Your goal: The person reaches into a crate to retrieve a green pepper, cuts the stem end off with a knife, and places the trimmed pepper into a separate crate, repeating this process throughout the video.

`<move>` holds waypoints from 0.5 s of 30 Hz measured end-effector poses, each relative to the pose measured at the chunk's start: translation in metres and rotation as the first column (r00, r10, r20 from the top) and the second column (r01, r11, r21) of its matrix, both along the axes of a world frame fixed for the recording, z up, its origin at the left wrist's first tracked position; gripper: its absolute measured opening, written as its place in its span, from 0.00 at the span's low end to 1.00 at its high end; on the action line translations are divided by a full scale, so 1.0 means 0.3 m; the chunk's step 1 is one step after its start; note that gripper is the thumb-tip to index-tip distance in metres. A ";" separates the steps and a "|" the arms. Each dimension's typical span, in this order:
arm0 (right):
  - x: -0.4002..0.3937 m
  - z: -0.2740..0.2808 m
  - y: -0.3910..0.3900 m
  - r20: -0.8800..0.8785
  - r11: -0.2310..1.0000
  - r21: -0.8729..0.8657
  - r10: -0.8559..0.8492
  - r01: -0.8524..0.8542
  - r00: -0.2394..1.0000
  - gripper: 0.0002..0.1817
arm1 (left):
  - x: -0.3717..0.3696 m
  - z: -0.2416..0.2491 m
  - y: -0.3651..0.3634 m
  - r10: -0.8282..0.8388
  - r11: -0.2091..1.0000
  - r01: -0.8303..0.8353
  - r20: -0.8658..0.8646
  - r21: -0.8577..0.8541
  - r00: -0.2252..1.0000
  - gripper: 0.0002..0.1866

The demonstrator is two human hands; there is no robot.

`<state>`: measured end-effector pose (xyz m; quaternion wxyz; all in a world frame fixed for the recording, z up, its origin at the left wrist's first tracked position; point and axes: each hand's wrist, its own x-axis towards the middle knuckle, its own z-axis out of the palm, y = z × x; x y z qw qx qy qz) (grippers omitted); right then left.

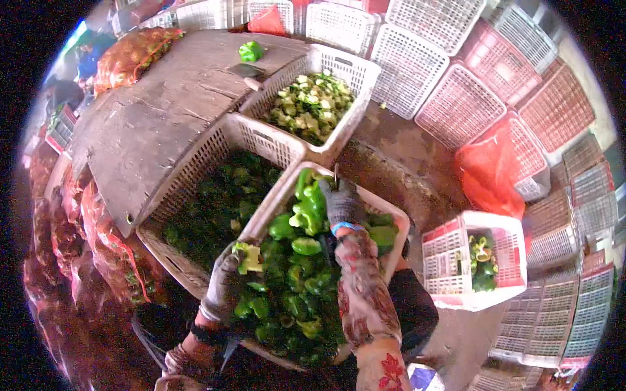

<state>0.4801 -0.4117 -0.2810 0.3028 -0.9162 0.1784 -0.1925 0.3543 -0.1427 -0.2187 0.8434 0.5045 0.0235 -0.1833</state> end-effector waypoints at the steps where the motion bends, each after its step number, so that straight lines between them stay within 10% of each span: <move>1: -0.011 0.074 0.009 -0.110 0.990 -0.111 0.071 -0.083 0.991 0.30 | 0.005 0.013 0.015 0.019 1.000 -0.019 -0.031 -0.015 0.999 0.28; 4: -0.010 0.116 0.009 -0.061 0.921 -0.388 0.024 -0.046 0.998 0.27 | 0.072 0.006 0.073 -0.073 0.997 0.071 -0.127 -0.026 0.989 0.27; 15: 0.087 -0.062 0.062 -0.060 0.904 -0.342 0.250 -0.255 0.966 0.25 | 0.893 -0.065 -0.167 -0.085 0.996 0.084 0.128 0.013 0.988 0.12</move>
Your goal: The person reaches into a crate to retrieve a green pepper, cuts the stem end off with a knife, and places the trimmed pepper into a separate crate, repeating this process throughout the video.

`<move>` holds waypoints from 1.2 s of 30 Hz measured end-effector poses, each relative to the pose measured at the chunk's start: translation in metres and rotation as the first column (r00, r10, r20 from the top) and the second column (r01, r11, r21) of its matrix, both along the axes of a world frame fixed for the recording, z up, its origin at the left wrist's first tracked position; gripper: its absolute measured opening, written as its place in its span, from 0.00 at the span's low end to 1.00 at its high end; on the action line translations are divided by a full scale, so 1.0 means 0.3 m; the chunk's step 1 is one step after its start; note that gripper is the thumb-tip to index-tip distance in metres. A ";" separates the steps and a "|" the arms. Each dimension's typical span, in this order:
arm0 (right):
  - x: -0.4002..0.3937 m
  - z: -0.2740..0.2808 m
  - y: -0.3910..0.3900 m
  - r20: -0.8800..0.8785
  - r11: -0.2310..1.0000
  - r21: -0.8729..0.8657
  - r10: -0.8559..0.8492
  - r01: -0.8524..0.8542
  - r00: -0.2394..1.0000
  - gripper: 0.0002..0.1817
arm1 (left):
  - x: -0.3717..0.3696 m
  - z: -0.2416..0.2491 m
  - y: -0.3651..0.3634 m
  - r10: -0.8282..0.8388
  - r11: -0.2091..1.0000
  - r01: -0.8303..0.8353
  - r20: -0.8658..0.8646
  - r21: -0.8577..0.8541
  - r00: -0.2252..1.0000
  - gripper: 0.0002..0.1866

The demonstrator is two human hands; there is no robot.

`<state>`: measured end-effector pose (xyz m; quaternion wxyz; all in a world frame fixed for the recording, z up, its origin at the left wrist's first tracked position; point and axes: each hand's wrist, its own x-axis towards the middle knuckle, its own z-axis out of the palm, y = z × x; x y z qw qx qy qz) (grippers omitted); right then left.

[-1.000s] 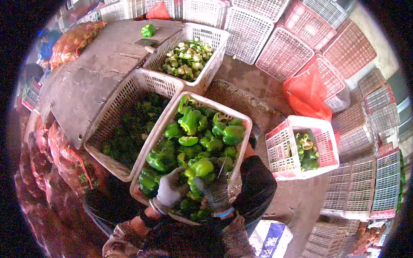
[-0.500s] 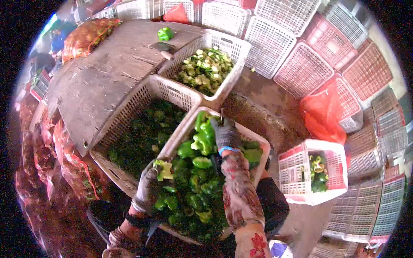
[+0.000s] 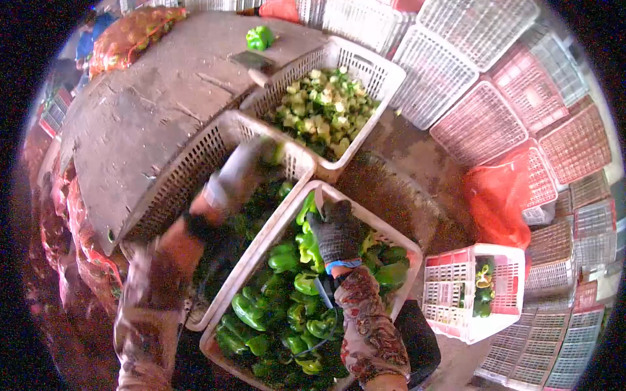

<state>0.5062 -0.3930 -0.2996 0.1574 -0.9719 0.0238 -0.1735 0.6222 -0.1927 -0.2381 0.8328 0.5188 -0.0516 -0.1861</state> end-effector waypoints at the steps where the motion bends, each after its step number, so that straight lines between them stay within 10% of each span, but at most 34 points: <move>1: -0.007 -0.006 0.016 -0.007 1.000 0.018 -0.001 0.001 1.000 0.24 | 0.101 0.032 -0.052 0.018 0.998 -0.018 0.008 0.063 1.000 0.12; 4: -0.009 -0.002 0.019 0.002 0.997 -0.049 -0.067 0.067 0.998 0.20 | 0.324 0.111 -0.118 0.074 0.857 -0.102 0.075 0.505 0.994 0.14; 6: 0.018 -0.001 -0.010 0.082 0.997 -0.077 0.008 -0.002 0.997 0.20 | 0.383 -0.047 0.069 -0.088 0.873 -0.291 0.714 0.391 0.695 0.14; 8: 0.021 -0.020 -0.015 0.226 0.994 0.044 0.088 -0.101 0.970 0.21 | 0.118 0.051 0.269 -0.104 0.840 -0.135 0.399 0.526 0.911 0.15; 9: 0.005 -0.020 -0.019 0.028 0.997 -0.074 0.022 -0.020 0.999 0.21 | 0.000 0.071 0.358 -0.084 0.873 0.039 0.073 0.487 0.994 0.16; 14: 0.059 0.043 -0.082 -0.352 0.981 -0.060 0.150 -0.182 0.924 0.33 | -0.276 -0.230 0.695 0.253 0.800 -0.031 -0.289 0.599 0.923 0.19; 16: 0.101 0.150 -0.085 -0.510 0.974 0.179 0.212 -0.139 0.833 0.33 | -0.324 -0.362 0.750 0.210 0.775 -0.040 -0.197 0.631 0.958 0.19; 18: 0.122 0.238 -0.084 -0.286 0.972 0.237 0.076 -0.006 0.955 0.23 | -0.274 -0.539 0.800 -0.036 0.667 0.031 -0.009 0.745 0.999 0.19; 19: 0.111 0.310 -0.076 -0.009 0.940 -0.224 0.262 -0.257 0.965 0.19 | -0.262 -0.508 0.768 -0.074 0.564 -0.008 0.060 0.826 0.995 0.19; 20: 0.101 0.382 -0.069 0.322 0.718 -0.691 0.412 -0.086 0.852 0.16 | -0.255 -0.411 0.698 -0.128 0.454 -0.038 0.107 0.890 0.986 0.20; 21: 0.088 0.354 -0.042 0.365 0.980 -0.152 0.177 -0.129 0.914 0.16 | -0.244 -0.329 0.625 -0.187 0.340 -0.081 0.152 0.937 0.971 0.21; 22: 0.076 0.330 -0.012 0.271 0.894 0.442 -0.053 -0.075 0.961 0.18 | -0.223 -0.276 0.551 -0.225 0.298 0.024 0.046 0.954 0.973 0.20; 23: 0.084 0.192 -0.045 0.185 0.993 -0.114 0.012 0.009 0.983 0.15 | -0.196 -0.227 0.472 -0.265 0.250 0.125 -0.056 0.960 0.963 0.19; 24: 0.093 0.056 -0.077 0.194 0.771 -0.632 0.059 0.079 0.979 0.14 | -0.171 -0.216 0.429 -0.305 0.198 0.223 -0.157 0.954 0.939 0.18; 26: 0.016 -0.116 0.008 0.013 0.985 -0.031 -0.168 0.168 0.986 0.14 | -0.123 -0.580 0.399 -0.611 0.125 -0.010 0.085 0.992 0.787 0.26; 30: 0.032 -0.123 0.015 0.121 0.993 -0.052 -0.099 0.106 0.988 0.17 | -0.184 -0.429 0.245 -0.694 -0.042 -0.099 0.042 0.994 0.718 0.41; 34: 0.016 -0.016 0.080 -0.148 0.963 -0.106 -0.263 0.249 0.953 0.17 | -0.183 -0.503 0.167 -0.740 -0.008 -0.227 0.147 0.974 0.656 0.36; 36: 0.026 -0.082 0.043 0.068 0.984 -0.084 -0.149 0.155 0.986 0.16 | -0.147 -0.537 0.144 -0.774 -0.044 -0.163 0.069 0.986 0.629 0.36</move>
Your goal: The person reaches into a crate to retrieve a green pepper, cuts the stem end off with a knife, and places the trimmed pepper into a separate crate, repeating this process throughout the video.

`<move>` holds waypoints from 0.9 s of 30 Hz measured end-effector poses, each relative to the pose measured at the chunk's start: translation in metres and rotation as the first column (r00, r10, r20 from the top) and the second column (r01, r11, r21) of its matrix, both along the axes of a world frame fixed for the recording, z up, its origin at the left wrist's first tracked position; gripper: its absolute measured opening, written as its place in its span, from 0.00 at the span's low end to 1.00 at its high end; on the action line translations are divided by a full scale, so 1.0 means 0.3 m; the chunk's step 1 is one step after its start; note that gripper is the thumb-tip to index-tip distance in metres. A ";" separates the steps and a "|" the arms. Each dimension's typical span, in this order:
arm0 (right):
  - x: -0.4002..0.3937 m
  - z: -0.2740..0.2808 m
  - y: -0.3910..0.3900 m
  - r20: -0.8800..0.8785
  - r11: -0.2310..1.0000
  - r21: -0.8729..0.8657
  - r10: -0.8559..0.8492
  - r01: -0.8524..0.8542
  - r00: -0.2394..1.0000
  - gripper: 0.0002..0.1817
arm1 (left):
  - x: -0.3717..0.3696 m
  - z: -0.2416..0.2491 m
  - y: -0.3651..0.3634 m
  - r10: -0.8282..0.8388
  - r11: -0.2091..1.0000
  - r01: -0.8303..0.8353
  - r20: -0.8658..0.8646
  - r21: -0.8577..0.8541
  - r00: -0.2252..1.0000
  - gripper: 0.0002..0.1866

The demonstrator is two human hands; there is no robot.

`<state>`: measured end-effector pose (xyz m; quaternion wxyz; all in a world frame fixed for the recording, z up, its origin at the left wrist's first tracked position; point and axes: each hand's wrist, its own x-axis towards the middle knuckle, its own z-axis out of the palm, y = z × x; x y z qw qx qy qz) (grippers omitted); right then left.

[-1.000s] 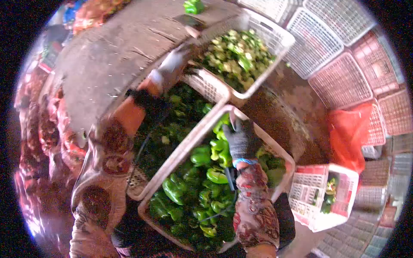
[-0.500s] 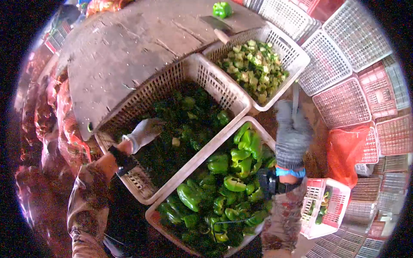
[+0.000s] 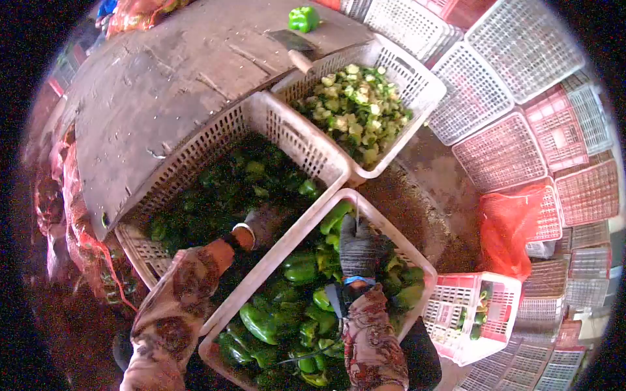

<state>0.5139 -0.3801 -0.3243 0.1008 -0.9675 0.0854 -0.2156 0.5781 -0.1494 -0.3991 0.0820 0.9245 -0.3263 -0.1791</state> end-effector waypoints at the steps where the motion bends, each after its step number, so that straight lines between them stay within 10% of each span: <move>1: -0.006 -0.018 -0.004 -0.002 1.000 0.002 -0.015 0.015 1.000 0.16 | 0.012 -0.007 -0.004 0.032 0.999 -0.034 -0.090 -0.022 0.995 0.36; 6: 0.008 -0.093 -0.030 0.201 0.997 -0.049 0.071 -0.062 0.977 0.14 | -0.022 0.010 0.054 0.314 0.848 -0.411 -0.308 -0.334 0.898 0.39; 10: 0.010 -0.154 -0.121 0.100 0.987 0.090 0.123 -0.132 0.987 0.14 | -0.161 0.268 0.177 0.147 0.292 -0.818 -0.822 -0.495 0.550 0.37; 11: 0.010 -0.121 -0.106 0.182 0.919 0.345 0.136 -0.193 0.974 0.15 | -0.221 0.365 0.228 0.004 0.124 -0.886 -0.892 -0.448 0.452 0.36; 15: -0.135 0.260 -0.050 0.249 0.305 0.910 0.142 -0.282 0.958 0.22 | -0.512 0.658 0.233 -0.142 -0.007 -0.740 -0.731 -0.673 0.667 0.46; 18: -0.416 0.488 0.101 0.111 0.411 0.881 0.303 -0.234 0.947 0.22 | -0.681 0.705 0.188 -0.233 -0.022 -0.711 -0.688 -0.703 0.687 0.49; 19: -0.490 0.443 0.157 0.308 0.158 0.905 0.397 -0.395 0.865 0.26 | -0.720 0.718 0.182 -0.286 0.053 -0.740 -0.720 -0.670 0.632 0.48; 20: -0.580 0.509 0.177 0.131 0.589 0.604 0.591 -0.537 0.796 0.30 | -0.740 0.693 0.151 -0.181 0.137 -0.663 -0.677 -0.736 0.714 0.47; 22: -0.717 0.502 0.237 -0.180 0.488 0.860 0.567 -0.151 0.804 0.35 | -0.795 0.685 0.102 -0.009 0.302 -0.467 -0.492 -0.831 0.871 0.45; 23: -0.771 0.384 0.235 0.011 0.323 0.924 0.513 -0.205 0.858 0.35 | -0.833 0.716 0.081 0.058 0.377 -0.353 -0.359 -0.856 0.932 0.45; 26: -0.913 0.370 0.280 0.083 0.099 0.990 0.173 -0.101 0.981 0.30 | -0.990 0.725 0.008 -0.096 0.002 -0.670 -0.667 -0.742 0.739 0.50; 27: -0.941 0.327 0.285 0.097 0.201 0.972 0.112 -0.118 0.989 0.27 | -1.036 0.665 -0.024 -0.047 -0.064 -0.666 -0.664 -0.743 0.746 0.51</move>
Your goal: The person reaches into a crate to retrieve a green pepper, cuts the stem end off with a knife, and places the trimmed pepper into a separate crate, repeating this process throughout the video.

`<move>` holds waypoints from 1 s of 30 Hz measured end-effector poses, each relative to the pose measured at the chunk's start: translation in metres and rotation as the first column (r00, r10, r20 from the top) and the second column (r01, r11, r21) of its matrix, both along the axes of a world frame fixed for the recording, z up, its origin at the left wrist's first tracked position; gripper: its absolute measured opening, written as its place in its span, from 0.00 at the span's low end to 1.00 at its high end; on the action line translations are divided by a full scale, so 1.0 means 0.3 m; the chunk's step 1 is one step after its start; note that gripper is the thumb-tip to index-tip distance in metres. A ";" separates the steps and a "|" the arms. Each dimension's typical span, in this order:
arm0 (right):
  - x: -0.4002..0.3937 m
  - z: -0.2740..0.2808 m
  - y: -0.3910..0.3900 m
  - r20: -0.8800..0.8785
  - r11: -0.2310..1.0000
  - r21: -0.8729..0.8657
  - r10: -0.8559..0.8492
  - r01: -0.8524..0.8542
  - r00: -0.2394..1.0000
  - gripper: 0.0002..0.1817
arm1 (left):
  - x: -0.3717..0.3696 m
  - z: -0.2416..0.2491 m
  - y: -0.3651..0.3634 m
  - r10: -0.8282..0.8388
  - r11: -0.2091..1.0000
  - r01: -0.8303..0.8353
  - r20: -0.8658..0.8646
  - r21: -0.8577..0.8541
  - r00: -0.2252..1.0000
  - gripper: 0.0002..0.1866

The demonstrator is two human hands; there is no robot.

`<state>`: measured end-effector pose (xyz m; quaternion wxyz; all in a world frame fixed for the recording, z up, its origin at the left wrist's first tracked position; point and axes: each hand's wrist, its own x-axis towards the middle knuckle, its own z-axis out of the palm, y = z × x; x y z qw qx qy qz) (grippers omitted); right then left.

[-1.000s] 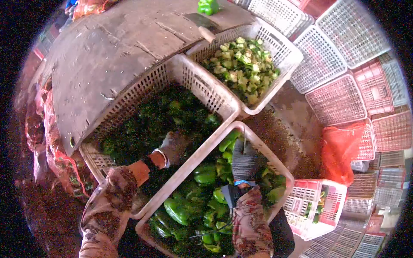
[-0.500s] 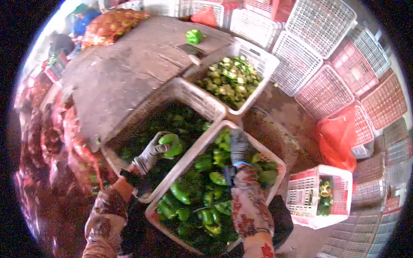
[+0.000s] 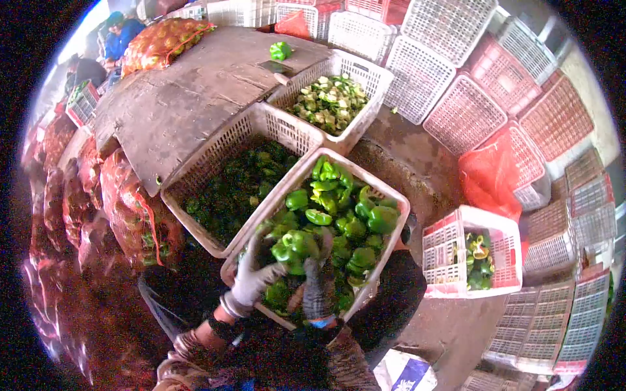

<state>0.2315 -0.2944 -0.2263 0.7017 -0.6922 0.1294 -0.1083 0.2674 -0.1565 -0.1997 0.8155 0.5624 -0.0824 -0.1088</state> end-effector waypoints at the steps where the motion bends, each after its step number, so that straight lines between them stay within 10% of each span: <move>1: -0.021 -0.022 0.009 0.029 0.993 -0.099 -0.066 0.069 0.997 0.25 | -0.034 -0.013 -0.021 0.029 0.996 -0.039 0.114 0.086 0.993 0.50; 5: -0.067 0.064 0.084 0.335 0.667 -0.697 -0.023 0.264 0.942 0.25 | -0.111 0.001 -0.073 0.167 0.986 -0.163 0.235 -0.035 0.958 0.48; 9: -0.181 0.146 -0.055 -0.095 0.799 -0.577 0.143 -0.171 0.985 0.19 | -0.133 0.015 -0.008 0.164 0.969 -0.215 0.327 0.125 0.931 0.44; 14: -0.234 0.284 -0.017 0.168 0.485 -0.874 0.269 0.017 0.949 0.08 | -0.167 0.041 0.006 0.136 0.933 -0.259 0.422 0.249 0.896 0.40; 18: -0.243 0.273 -0.012 0.121 0.610 -0.786 0.318 -0.105 0.940 0.07 | -0.175 0.034 0.008 0.119 0.905 -0.300 0.498 0.301 0.859 0.36; 24: -0.298 0.076 0.014 0.094 0.521 -0.852 0.268 -0.062 0.959 0.08 | -0.150 0.034 -0.005 0.383 0.924 -0.382 0.082 -0.035 0.920 0.29; 25: -0.311 0.066 -0.019 -0.366 0.460 -0.748 0.315 -0.478 0.876 0.10 | -0.128 0.037 0.005 0.419 0.897 -0.420 -0.036 -0.138 0.907 0.30; 28: -0.298 0.033 -0.029 0.061 0.703 -0.706 0.187 -0.090 0.981 0.13 | -0.085 0.064 0.076 0.333 0.939 -0.332 -0.009 -0.085 0.943 0.30; 30: -0.245 0.108 -0.027 -0.038 0.956 -0.178 0.231 -0.234 0.972 0.28 | -0.097 0.057 0.088 0.140 0.984 -0.152 0.120 0.097 0.983 0.43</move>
